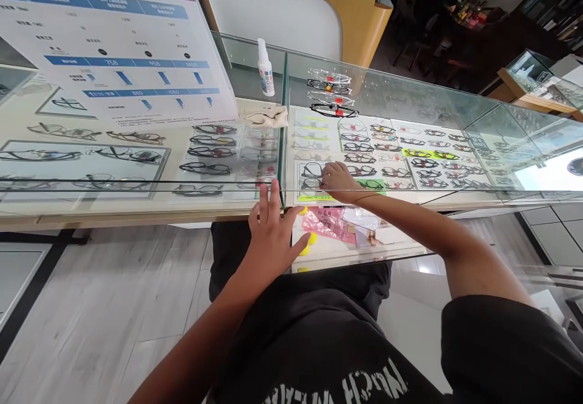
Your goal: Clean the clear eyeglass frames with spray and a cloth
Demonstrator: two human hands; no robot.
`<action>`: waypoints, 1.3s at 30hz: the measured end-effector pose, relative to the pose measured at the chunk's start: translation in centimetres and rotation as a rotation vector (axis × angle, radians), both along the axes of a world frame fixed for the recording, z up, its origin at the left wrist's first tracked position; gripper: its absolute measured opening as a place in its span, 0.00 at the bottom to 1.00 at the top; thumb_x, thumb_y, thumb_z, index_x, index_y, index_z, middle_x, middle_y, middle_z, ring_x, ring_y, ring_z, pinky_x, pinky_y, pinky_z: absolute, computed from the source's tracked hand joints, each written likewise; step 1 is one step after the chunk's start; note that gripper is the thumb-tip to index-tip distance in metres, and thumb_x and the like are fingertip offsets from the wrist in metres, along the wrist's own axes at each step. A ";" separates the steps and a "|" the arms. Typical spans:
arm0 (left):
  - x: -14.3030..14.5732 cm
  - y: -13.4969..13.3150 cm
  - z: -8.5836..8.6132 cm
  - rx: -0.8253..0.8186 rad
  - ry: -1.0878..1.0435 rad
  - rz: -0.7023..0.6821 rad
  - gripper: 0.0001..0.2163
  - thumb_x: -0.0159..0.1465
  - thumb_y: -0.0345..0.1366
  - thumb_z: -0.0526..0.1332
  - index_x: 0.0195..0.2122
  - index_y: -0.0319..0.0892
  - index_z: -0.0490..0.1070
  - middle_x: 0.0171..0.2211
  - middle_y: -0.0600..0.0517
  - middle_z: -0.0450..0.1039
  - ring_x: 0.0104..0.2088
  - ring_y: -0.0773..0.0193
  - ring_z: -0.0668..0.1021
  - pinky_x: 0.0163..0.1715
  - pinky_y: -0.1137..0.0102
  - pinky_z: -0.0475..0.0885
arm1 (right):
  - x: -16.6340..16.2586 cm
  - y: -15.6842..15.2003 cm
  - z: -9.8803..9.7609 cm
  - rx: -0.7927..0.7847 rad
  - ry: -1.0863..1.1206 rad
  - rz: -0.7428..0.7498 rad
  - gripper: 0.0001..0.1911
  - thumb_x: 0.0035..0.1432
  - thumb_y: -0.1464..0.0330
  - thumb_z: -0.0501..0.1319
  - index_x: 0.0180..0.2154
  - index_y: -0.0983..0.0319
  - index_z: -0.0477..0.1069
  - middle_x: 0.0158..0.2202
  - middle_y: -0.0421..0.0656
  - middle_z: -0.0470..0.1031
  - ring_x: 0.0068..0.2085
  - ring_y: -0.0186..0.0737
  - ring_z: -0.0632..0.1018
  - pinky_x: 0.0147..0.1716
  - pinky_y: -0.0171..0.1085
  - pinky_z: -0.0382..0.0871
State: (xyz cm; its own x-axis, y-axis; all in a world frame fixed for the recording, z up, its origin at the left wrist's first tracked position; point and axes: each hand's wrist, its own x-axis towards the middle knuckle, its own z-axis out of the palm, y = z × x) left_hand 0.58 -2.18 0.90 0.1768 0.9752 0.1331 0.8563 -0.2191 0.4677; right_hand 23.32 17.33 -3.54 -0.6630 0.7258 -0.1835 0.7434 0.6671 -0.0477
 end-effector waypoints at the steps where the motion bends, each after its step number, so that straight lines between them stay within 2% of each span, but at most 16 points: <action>1: 0.0 0.0 0.0 0.003 -0.002 0.002 0.24 0.73 0.46 0.67 0.66 0.40 0.79 0.86 0.33 0.24 0.84 0.22 0.39 0.75 0.31 0.54 | 0.0 0.5 -0.6 0.010 0.003 0.003 0.17 0.75 0.70 0.56 0.52 0.68 0.83 0.64 0.61 0.76 0.68 0.61 0.68 0.75 0.57 0.53; 5: 0.0 0.0 0.1 0.007 0.003 0.006 0.23 0.73 0.45 0.67 0.65 0.40 0.79 0.86 0.34 0.26 0.84 0.22 0.39 0.75 0.31 0.54 | 0.1 1.4 -2.5 0.025 0.009 -0.008 0.16 0.74 0.69 0.58 0.49 0.65 0.85 0.62 0.59 0.77 0.67 0.59 0.69 0.73 0.57 0.55; 9: 0.0 0.1 0.2 -0.004 0.010 0.008 0.23 0.73 0.44 0.68 0.64 0.39 0.80 0.86 0.34 0.27 0.83 0.20 0.39 0.76 0.31 0.54 | 0.2 1.2 -3.5 0.023 0.019 -0.002 0.15 0.74 0.66 0.60 0.47 0.62 0.87 0.62 0.57 0.78 0.67 0.59 0.68 0.73 0.58 0.54; 15: 0.1 0.1 0.1 -0.020 0.004 0.003 0.23 0.73 0.44 0.67 0.65 0.38 0.80 0.85 0.32 0.24 0.83 0.19 0.40 0.75 0.29 0.53 | 0.2 1.2 -3.1 0.001 0.054 -0.020 0.16 0.74 0.64 0.61 0.43 0.60 0.88 0.61 0.55 0.79 0.68 0.61 0.67 0.75 0.60 0.49; 20: 0.0 0.1 0.0 -0.015 0.003 0.009 0.23 0.73 0.45 0.68 0.65 0.39 0.80 0.85 0.33 0.25 0.83 0.19 0.41 0.76 0.30 0.53 | 0.4 1.6 -3.0 -0.012 0.109 -0.057 0.15 0.72 0.61 0.64 0.50 0.60 0.86 0.59 0.56 0.80 0.67 0.61 0.68 0.75 0.61 0.49; 24: 0.0 0.1 0.0 -0.012 0.012 0.007 0.23 0.73 0.45 0.68 0.65 0.39 0.80 0.85 0.31 0.25 0.83 0.20 0.40 0.75 0.30 0.53 | 0.3 2.9 -3.3 -0.047 0.151 -0.055 0.18 0.70 0.60 0.65 0.54 0.63 0.84 0.60 0.57 0.80 0.68 0.62 0.69 0.72 0.59 0.54; 28: 0.0 0.2 0.0 -0.009 0.018 -0.004 0.23 0.73 0.44 0.67 0.64 0.38 0.80 0.85 0.29 0.25 0.83 0.18 0.40 0.74 0.28 0.54 | -0.1 5.1 -3.7 -0.115 0.175 0.006 0.17 0.69 0.63 0.63 0.53 0.61 0.85 0.59 0.54 0.82 0.67 0.59 0.71 0.68 0.55 0.60; 33: 0.0 0.2 -0.1 -0.003 0.013 0.005 0.22 0.74 0.45 0.66 0.65 0.39 0.80 0.85 0.30 0.27 0.83 0.20 0.40 0.74 0.29 0.54 | -0.4 6.7 -4.4 -0.115 0.187 0.022 0.16 0.66 0.68 0.61 0.50 0.61 0.85 0.59 0.53 0.83 0.69 0.61 0.70 0.71 0.58 0.54; 39: 0.0 0.2 0.1 -0.027 0.009 0.011 0.22 0.74 0.44 0.66 0.65 0.40 0.80 0.86 0.31 0.27 0.83 0.20 0.40 0.75 0.29 0.53 | 0.0 6.7 -4.5 -0.108 0.177 0.026 0.16 0.66 0.68 0.61 0.49 0.61 0.85 0.59 0.53 0.84 0.71 0.61 0.70 0.73 0.60 0.50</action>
